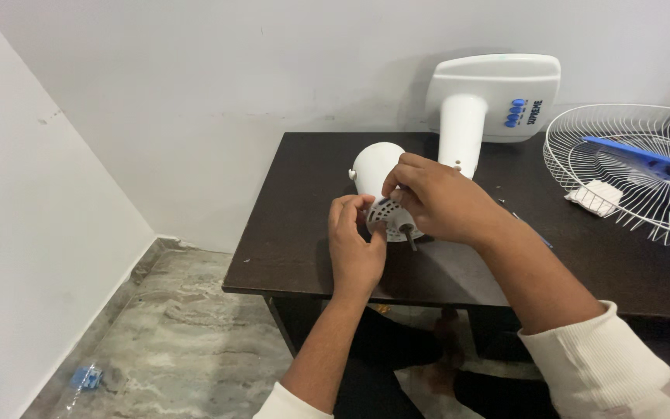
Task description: The person disassembles a white electric fan by removing the front grille, motor housing, and internal components. They use a small tool to loosen parts and place removed pieces on the table.
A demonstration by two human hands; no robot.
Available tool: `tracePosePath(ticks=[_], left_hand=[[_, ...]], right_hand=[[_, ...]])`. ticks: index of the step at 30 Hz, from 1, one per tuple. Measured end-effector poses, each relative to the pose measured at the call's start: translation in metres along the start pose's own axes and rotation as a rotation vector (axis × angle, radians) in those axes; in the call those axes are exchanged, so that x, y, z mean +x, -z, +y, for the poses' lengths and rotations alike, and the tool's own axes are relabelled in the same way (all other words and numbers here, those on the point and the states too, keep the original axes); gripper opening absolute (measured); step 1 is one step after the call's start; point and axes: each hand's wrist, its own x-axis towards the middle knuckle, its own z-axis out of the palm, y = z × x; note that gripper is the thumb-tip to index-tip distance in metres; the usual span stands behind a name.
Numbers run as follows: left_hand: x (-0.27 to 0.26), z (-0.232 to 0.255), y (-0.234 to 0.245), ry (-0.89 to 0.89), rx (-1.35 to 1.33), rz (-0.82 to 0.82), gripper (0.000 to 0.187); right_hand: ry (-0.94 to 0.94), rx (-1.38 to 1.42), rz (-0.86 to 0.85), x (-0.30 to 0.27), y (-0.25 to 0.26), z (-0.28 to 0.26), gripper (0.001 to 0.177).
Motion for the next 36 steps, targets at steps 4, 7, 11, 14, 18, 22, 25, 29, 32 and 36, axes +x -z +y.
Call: tracePosePath(ticks=[4, 7, 11, 14, 18, 22, 25, 29, 32, 36], left_hand=[[0.0, 0.003, 0.0, 0.025, 0.023, -0.001, 0.032], [-0.004, 0.002, -0.001, 0.0, -0.015, 0.021, 0.032], [-0.001, 0.002, 0.002, -0.045, -0.077, 0.03, 0.032], [-0.001, -0.001, 0.0, -0.022, -0.057, 0.039, 0.03], [0.004, -0.003, -0.001, -0.006, -0.049, -0.008, 0.033], [0.007, -0.003, -0.003, 0.084, -0.047, -0.032, 0.034], [0.01, -0.004, -0.003, 0.092, -0.033, -0.029, 0.033], [0.007, -0.005, -0.002, 0.099, -0.039, -0.017, 0.032], [0.004, -0.005, -0.005, 0.068, -0.007, 0.035, 0.034], [-0.007, -0.007, -0.008, -0.147, 0.09, 0.08, 0.042]], right_hand=[[-0.273, 0.122, -0.109, -0.002, 0.006, 0.003, 0.014], [-0.135, 0.136, 0.016, -0.004, 0.003, 0.007, 0.015], [-0.215, 0.301, 0.213, 0.0, -0.004, 0.013, 0.025], [-0.345, 0.361, 0.228, -0.001, -0.011, 0.021, 0.016], [-0.426, 0.555, 0.227, 0.005, -0.021, 0.03, 0.014], [-0.505, 0.611, 0.212, 0.012, -0.027, 0.034, 0.013], [-0.51, 0.642, 0.181, 0.018, -0.029, 0.036, 0.013], [-0.455, 0.634, 0.099, 0.022, -0.029, 0.038, 0.012], [-0.424, 0.612, 0.063, 0.024, -0.026, 0.04, 0.012], [-0.377, 0.592, 0.066, 0.019, -0.028, 0.04, 0.01]])
